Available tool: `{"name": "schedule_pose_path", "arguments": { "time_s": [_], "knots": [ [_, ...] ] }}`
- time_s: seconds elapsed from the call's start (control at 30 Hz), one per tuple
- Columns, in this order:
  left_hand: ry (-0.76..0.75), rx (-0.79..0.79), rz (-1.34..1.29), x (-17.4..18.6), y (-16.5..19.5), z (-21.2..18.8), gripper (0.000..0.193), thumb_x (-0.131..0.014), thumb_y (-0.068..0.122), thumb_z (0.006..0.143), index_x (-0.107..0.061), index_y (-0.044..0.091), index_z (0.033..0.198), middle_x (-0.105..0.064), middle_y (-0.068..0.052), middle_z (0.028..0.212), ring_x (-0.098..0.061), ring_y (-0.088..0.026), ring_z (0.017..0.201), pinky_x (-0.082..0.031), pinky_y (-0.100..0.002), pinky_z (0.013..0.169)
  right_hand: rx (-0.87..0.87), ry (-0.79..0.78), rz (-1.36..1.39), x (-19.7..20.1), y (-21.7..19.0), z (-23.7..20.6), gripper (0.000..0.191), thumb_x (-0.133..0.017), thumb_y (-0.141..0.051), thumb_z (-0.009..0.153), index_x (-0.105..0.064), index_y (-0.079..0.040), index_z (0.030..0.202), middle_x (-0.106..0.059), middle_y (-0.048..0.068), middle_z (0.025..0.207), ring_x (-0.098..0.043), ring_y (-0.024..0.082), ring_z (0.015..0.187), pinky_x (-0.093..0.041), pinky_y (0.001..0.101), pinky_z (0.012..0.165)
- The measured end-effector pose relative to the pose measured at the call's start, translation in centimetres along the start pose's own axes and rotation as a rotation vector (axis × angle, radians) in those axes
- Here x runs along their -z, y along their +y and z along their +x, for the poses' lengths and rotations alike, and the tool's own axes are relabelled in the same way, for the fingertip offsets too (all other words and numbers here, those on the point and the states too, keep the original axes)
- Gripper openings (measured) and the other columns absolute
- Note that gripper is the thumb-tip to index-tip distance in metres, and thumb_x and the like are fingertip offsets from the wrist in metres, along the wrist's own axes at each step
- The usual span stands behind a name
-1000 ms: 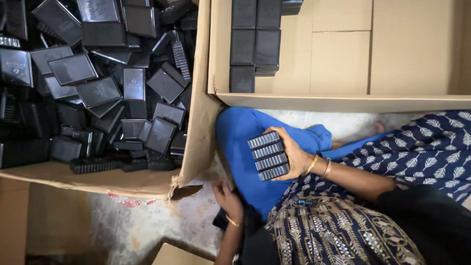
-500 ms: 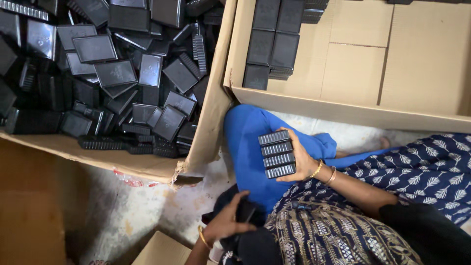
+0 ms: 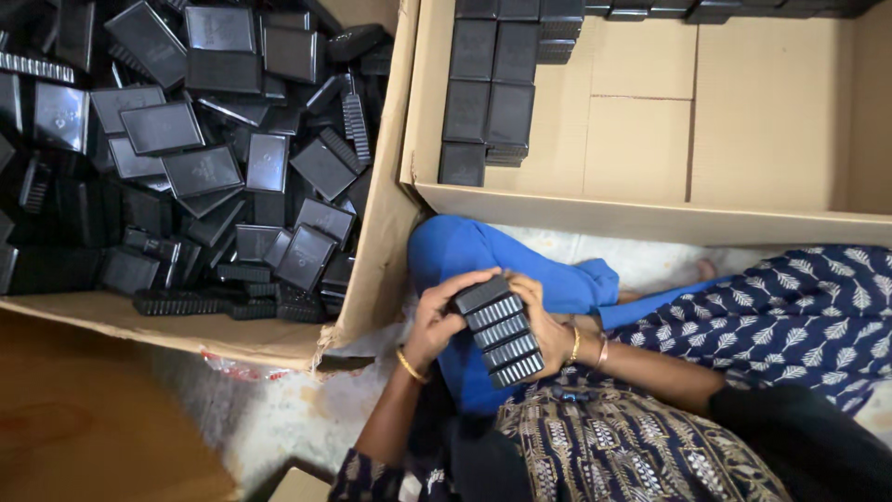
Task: The person sits on the floor and transfers small black compact disc cases from a large open cardboard box into a smaller empty cardboard box. They pick up the cases by hand, often in small stacks, and arrange them neatly in rows inside the smaller box.
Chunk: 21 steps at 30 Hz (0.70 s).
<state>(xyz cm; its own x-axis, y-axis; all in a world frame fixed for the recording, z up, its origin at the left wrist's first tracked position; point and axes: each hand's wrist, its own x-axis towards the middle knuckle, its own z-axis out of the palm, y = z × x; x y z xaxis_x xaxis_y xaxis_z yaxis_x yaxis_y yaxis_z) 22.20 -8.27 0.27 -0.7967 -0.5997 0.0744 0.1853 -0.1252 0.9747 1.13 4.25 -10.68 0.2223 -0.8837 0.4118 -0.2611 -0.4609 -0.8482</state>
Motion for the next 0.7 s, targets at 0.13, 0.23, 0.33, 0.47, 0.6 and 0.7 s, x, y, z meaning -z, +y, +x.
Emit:
{"name": "schedule_pose_path", "arguments": {
  "time_s": [0.13, 0.23, 0.33, 0.47, 0.6, 0.7],
  "knots": [
    [0.118, -0.127, 0.07, -1.2, -1.5, -0.3, 0.058, -0.06, 0.033, 0.085, -0.059, -0.002, 0.132, -0.055, -0.015, 0.137, -0.051, -0.024, 0.133, -0.034, -0.036, 0.119, 0.051, 0.038, 0.071, 0.0, -0.2, 0.2, 0.144, -0.094, -0.051, 0.057, -0.004, -0.006, 0.16, -0.001, 0.037, 0.163, -0.012, 0.056, 0.155, -0.016, 0.0609, 0.128],
    [0.367, -0.188, 0.049, -2.7, -3.7, -0.5, 0.048, -0.055, 0.039, 0.095, -0.062, -0.001, 0.119, -0.056, -0.01, 0.118, -0.052, -0.021, 0.116, -0.039, -0.033, 0.108, 0.077, 0.013, 0.037, -0.2, -0.3, 0.5, 0.137, -0.092, -0.041, 0.06, -0.003, -0.009, 0.16, -0.005, 0.04, 0.164, -0.01, 0.058, 0.155, -0.009, 0.066, 0.127],
    [0.418, -0.139, -0.072, -3.0, -5.8, -0.6, 0.048, -0.055, 0.041, 0.099, -0.063, -0.003, 0.117, -0.054, -0.009, 0.106, -0.052, -0.02, 0.104, -0.04, -0.033, 0.099, 0.106, -0.051, -0.027, -0.4, -0.1, 0.7, 0.137, -0.089, -0.034, 0.062, 0.002, -0.011, 0.161, -0.007, 0.043, 0.161, -0.008, 0.062, 0.153, -0.005, 0.07, 0.124],
    [0.386, -0.129, 0.113, -2.8, -6.9, -1.3, 0.051, -0.055, 0.042, 0.1, -0.059, -0.002, 0.123, -0.055, -0.009, 0.113, -0.054, -0.021, 0.11, -0.042, -0.035, 0.105, 0.169, -0.117, -0.092, 0.1, 0.1, 0.6, 0.141, -0.089, -0.033, 0.064, 0.009, -0.015, 0.164, -0.016, 0.038, 0.164, -0.022, 0.058, 0.154, -0.012, 0.0678, 0.128],
    [0.484, -0.175, 0.048, -3.9, -6.2, -2.4, 0.069, -0.054, 0.051, 0.101, -0.044, -0.004, 0.142, -0.048, -0.015, 0.141, -0.047, -0.026, 0.135, -0.034, -0.039, 0.121, 0.015, -0.17, -0.073, 0.4, -0.1, 1.0, 0.147, -0.088, -0.038, 0.054, 0.006, -0.012, 0.164, -0.017, 0.04, 0.162, -0.026, 0.057, 0.149, -0.022, 0.0613, 0.127],
    [0.437, -0.141, 0.048, -4.7, -5.2, -2.5, 0.086, -0.048, 0.061, 0.101, -0.033, -0.004, 0.155, -0.039, -0.019, 0.159, -0.038, -0.029, 0.149, -0.026, -0.041, 0.126, -0.087, -0.178, -0.052, -0.2, -0.7, 1.7, 0.152, -0.091, -0.045, 0.04, -0.003, -0.009, 0.159, -0.015, 0.042, 0.153, -0.022, 0.059, 0.143, -0.019, 0.0622, 0.121]
  ]
}}
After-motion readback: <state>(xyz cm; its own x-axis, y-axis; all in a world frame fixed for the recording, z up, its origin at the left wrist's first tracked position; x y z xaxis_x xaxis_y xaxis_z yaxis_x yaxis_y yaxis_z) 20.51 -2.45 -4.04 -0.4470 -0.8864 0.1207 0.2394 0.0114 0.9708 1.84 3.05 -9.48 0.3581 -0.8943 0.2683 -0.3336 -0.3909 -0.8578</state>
